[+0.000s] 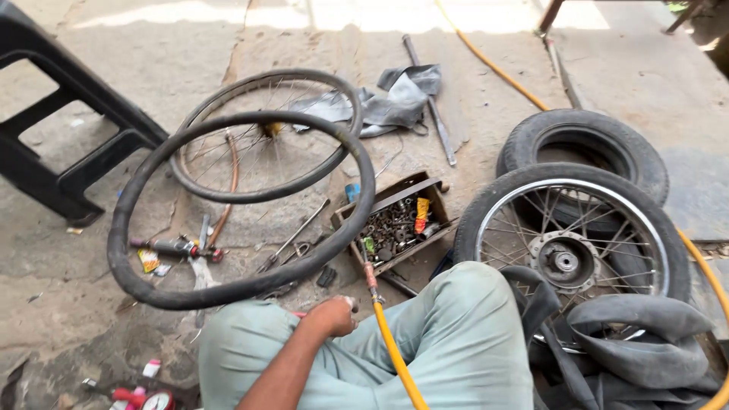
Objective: Locating a puncture in a bicycle or motorcycle inner tube using a water basin.
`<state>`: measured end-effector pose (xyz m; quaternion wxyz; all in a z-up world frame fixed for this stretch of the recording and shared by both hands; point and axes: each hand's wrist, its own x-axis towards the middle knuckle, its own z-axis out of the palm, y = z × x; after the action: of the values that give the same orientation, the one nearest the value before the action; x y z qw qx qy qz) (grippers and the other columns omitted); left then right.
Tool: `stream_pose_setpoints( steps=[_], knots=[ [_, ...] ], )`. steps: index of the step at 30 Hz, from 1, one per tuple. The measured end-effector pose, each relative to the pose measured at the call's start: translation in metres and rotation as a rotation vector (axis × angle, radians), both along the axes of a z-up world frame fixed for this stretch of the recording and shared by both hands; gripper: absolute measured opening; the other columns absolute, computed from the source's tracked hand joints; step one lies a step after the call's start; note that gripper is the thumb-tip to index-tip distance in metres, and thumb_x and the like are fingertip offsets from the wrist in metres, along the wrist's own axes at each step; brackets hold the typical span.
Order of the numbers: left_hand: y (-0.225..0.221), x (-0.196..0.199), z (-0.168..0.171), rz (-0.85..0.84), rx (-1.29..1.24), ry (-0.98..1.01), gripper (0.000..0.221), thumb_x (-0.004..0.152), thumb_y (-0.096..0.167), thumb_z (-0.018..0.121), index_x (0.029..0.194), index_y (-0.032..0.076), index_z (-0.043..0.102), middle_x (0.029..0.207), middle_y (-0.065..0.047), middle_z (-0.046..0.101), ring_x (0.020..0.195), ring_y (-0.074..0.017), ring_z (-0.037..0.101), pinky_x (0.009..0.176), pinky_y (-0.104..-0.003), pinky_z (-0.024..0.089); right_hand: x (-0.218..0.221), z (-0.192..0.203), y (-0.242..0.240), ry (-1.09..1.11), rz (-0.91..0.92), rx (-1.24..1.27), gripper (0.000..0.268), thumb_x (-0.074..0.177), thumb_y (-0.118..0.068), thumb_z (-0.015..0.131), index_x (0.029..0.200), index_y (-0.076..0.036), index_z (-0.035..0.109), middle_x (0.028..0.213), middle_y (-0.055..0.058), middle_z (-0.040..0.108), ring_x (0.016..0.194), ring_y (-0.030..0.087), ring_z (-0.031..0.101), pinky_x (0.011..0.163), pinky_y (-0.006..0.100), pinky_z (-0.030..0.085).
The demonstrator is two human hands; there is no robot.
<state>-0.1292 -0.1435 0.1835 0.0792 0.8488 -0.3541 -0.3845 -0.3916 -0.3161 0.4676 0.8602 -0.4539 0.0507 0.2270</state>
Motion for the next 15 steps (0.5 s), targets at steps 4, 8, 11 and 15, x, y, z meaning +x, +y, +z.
stream_pose_setpoints(
  steps=[4,8,11,15],
  knots=[
    [0.001,0.006,0.026,0.032,-0.009,-0.01,0.056,0.081,0.032,0.079,0.13,0.009,0.066,0.128,-0.021,0.066,0.122,-0.0356,0.063,0.105,-0.043,0.051,0.047,0.025,0.027,-0.025,0.055,0.017,0.045,0.103,-0.029,0.063,0.129,0.006,0.057,0.121,0.016,0.065,0.112,0.027,0.062,0.1,0.038,0.049],
    [0.012,0.014,0.055,0.502,-0.195,0.22,0.067,0.084,0.029,0.082,0.141,0.009,0.053,0.12,-0.023,0.069,0.109,-0.0358,0.067,0.095,-0.047,0.053,0.119,-0.014,0.042,-0.386,0.006,-0.956,0.043,0.093,-0.035,0.07,0.121,-0.003,0.065,0.12,0.015,0.068,0.111,0.031,0.065,0.094,0.041,0.052],
    [0.02,0.033,0.052,1.096,-0.592,0.896,0.055,0.086,0.021,0.078,0.133,0.006,0.053,0.108,-0.018,0.069,0.095,-0.0312,0.07,0.086,-0.047,0.057,0.15,-0.076,0.038,-0.467,-0.024,-1.534,0.05,0.086,-0.037,0.075,0.122,-0.005,0.062,0.122,0.018,0.066,0.113,0.039,0.062,0.094,0.048,0.05],
    [0.015,0.045,0.032,1.748,-1.15,1.353,0.038,0.093,0.03,0.077,0.114,0.004,0.059,0.105,-0.013,0.059,0.094,-0.0265,0.062,0.087,-0.043,0.055,0.171,-0.147,0.027,0.046,0.152,-1.644,0.056,0.09,-0.044,0.078,0.12,-0.001,0.058,0.104,0.021,0.068,0.099,0.04,0.067,0.086,0.05,0.054]
  ],
)
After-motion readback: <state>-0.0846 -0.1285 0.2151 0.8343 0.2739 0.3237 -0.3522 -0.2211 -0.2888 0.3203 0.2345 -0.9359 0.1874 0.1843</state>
